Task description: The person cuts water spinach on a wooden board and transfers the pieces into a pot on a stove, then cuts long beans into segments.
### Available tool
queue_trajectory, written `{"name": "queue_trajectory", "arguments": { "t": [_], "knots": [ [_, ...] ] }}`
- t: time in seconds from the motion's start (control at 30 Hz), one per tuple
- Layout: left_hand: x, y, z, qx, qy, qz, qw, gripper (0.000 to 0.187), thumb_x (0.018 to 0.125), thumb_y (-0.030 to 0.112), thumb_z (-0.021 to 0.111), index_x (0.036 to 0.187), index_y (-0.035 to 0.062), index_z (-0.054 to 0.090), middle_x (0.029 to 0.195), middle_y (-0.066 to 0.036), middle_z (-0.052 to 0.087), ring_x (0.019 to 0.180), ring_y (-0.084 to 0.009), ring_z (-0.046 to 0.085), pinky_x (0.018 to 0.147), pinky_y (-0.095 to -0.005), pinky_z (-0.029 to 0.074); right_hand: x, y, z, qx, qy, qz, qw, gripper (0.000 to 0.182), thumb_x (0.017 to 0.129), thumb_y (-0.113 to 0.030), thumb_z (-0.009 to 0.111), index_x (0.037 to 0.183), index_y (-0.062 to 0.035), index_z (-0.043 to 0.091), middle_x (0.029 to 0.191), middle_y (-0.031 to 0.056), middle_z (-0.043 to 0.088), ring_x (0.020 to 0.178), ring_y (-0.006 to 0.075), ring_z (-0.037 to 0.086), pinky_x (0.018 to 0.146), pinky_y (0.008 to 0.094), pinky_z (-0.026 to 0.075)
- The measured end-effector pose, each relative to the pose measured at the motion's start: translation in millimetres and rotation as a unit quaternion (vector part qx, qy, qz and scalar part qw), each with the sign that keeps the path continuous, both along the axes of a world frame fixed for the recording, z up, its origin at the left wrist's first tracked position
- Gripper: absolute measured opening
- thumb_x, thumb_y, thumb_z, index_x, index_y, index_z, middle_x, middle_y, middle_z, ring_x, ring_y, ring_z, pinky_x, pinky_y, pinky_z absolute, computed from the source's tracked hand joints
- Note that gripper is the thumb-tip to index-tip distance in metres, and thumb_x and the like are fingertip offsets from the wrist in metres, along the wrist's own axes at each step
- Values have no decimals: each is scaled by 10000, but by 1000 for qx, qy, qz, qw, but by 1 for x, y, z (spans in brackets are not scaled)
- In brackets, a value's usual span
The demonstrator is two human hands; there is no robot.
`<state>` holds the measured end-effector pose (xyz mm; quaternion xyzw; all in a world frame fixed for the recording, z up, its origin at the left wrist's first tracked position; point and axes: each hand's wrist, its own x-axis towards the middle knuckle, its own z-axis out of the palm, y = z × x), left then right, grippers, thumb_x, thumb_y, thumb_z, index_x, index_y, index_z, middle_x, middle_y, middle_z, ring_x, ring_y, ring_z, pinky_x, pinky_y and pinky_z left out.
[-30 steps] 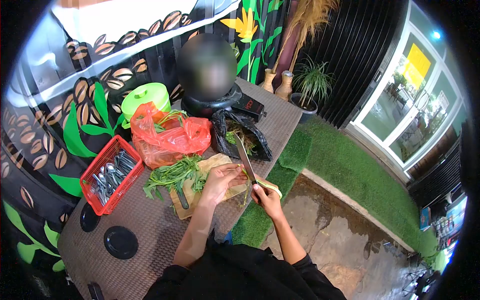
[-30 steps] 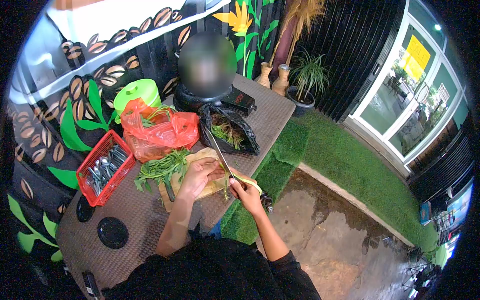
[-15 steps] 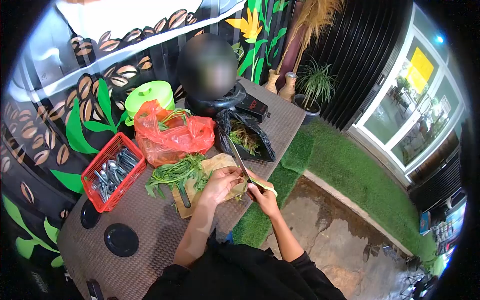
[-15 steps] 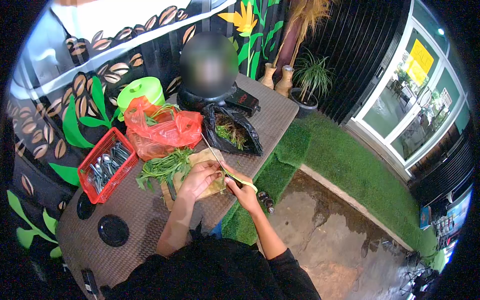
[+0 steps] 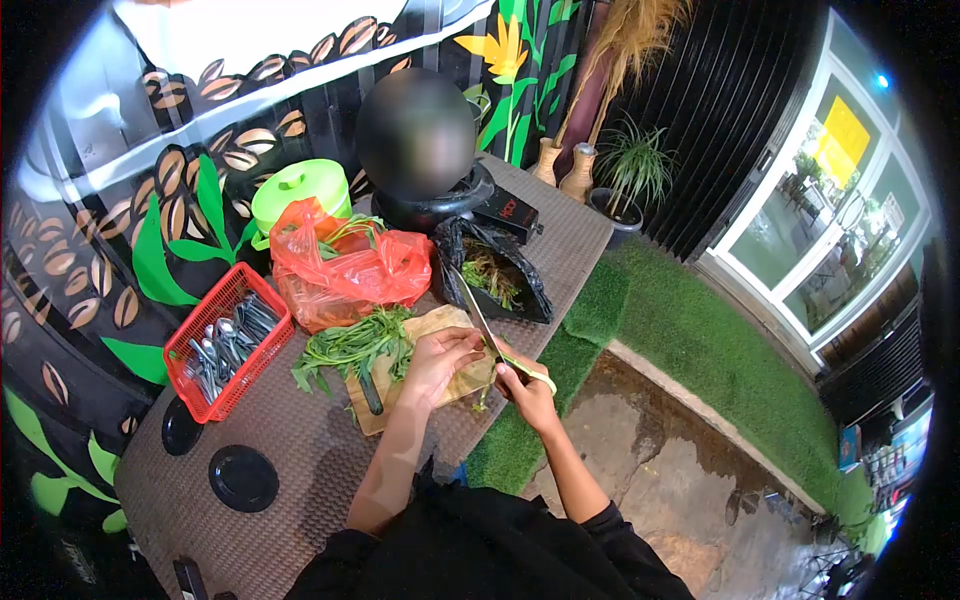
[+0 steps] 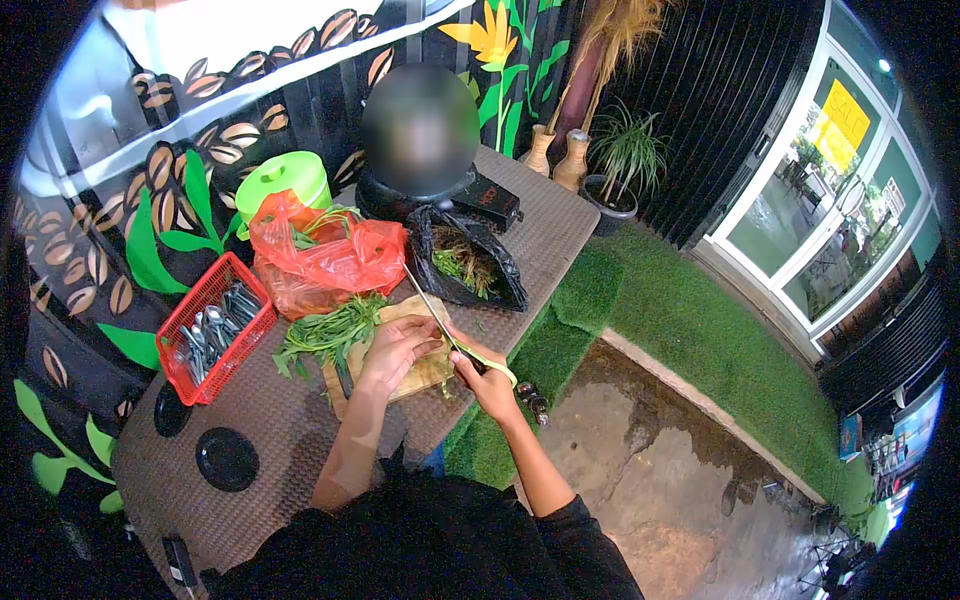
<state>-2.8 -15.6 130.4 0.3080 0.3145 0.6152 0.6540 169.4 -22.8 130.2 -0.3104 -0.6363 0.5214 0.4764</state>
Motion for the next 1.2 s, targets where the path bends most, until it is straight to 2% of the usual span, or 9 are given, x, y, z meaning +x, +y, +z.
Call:
{"name": "queue_trajectory", "arguments": {
  "t": [0.23, 0.3, 0.4, 0.83, 0.93, 1.03, 1.1, 1.13, 1.2],
  "knots": [
    [-1, -1, -4, 4, 4, 10, 1000, 138, 848, 41, 611, 953, -49, 612, 915, -111, 640, 842, -184, 629, 806, -312, 537, -3, 4, -6, 56, -43, -4, 997, 372, 903, -124, 545, 1272, -87, 522, 639, -58, 428, 521, 31, 328, 453, 192, 275],
    [-4, -1, -5, 18, 38, -3, 999, 147, 855, 46, 600, 984, -24, 607, 1000, -121, 635, 885, -204, 627, 813, -311, 524, -4, -2, 3, -17, -83, -25, 996, 351, 859, -114, 586, 1199, -34, 561, 1178, 127, 599, 1080, 193, 561, 932, 302, 399],
    [-3, -2, -3, 15, 26, 13, 999, 139, 852, 54, 611, 948, -47, 615, 911, -113, 641, 837, -180, 631, 808, -298, 525, -8, -3, 4, -7, -90, -32, 995, 344, 856, -118, 591, 1187, -26, 568, 1178, 129, 598, 1092, 207, 563, 935, 305, 402],
    [-6, -5, -9, 4, 42, 38, 998, 176, 852, 66, 617, 980, -56, 615, 941, -124, 647, 856, -170, 630, 798, -266, 511, -16, 7, -10, 14, -75, -33, 997, 347, 852, -107, 597, 1190, -32, 571, 1098, 110, 639, 935, 122, 587, 842, 280, 448],
    [-8, -5, -10, -19, 54, 23, 998, 182, 852, 59, 617, 993, -56, 615, 946, -118, 646, 857, -157, 626, 783, -250, 506, -12, 6, -9, -74, -138, -15, 988, 374, 850, -120, 609, 1215, -55, 560, 1160, 104, 615, 958, 100, 560, 859, 270, 434],
    [-10, -2, -17, -29, 23, 12, 999, 195, 848, 50, 620, 1015, -51, 613, 951, -111, 646, 850, -142, 622, 756, -231, 500, -18, 12, -15, -58, -119, -17, 991, 390, 855, -123, 610, 1238, -77, 548, 1028, 72, 661, 841, 74, 552, 781, 258, 450],
    [-11, -1, -18, -28, 30, 48, 998, 208, 842, 47, 628, 1028, -43, 613, 951, -98, 648, 840, -133, 618, 725, -212, 491, -26, 16, -19, 11, -67, -19, 998, 381, 864, -121, 603, 1239, -77, 550, 827, 22, 632, 691, 49, 483, 662, 253, 440],
    [-13, -1, -18, -28, 30, 50, 998, 208, 842, 47, 628, 1028, -43, 613, 951, -98, 648, 840, -133, 618, 725, -212, 491, -32, 22, -26, 36, -44, -16, 998, 370, 876, -133, 595, 1242, -90, 553, 648, -9, 527, 568, 25, 404, 516, 232, 374],
    [-18, -1, -18, -40, 28, 64, 997, 229, 832, 34, 635, 1046, -41, 610, 961, -92, 650, 834, -124, 617, 683, -202, 480, -42, 31, -30, -1, -47, -5, 999, 332, 898, -149, 568, 1221, -69, 559, 619, -35, 476, 526, 23, 364, 471, 218, 311]
  ]
}}
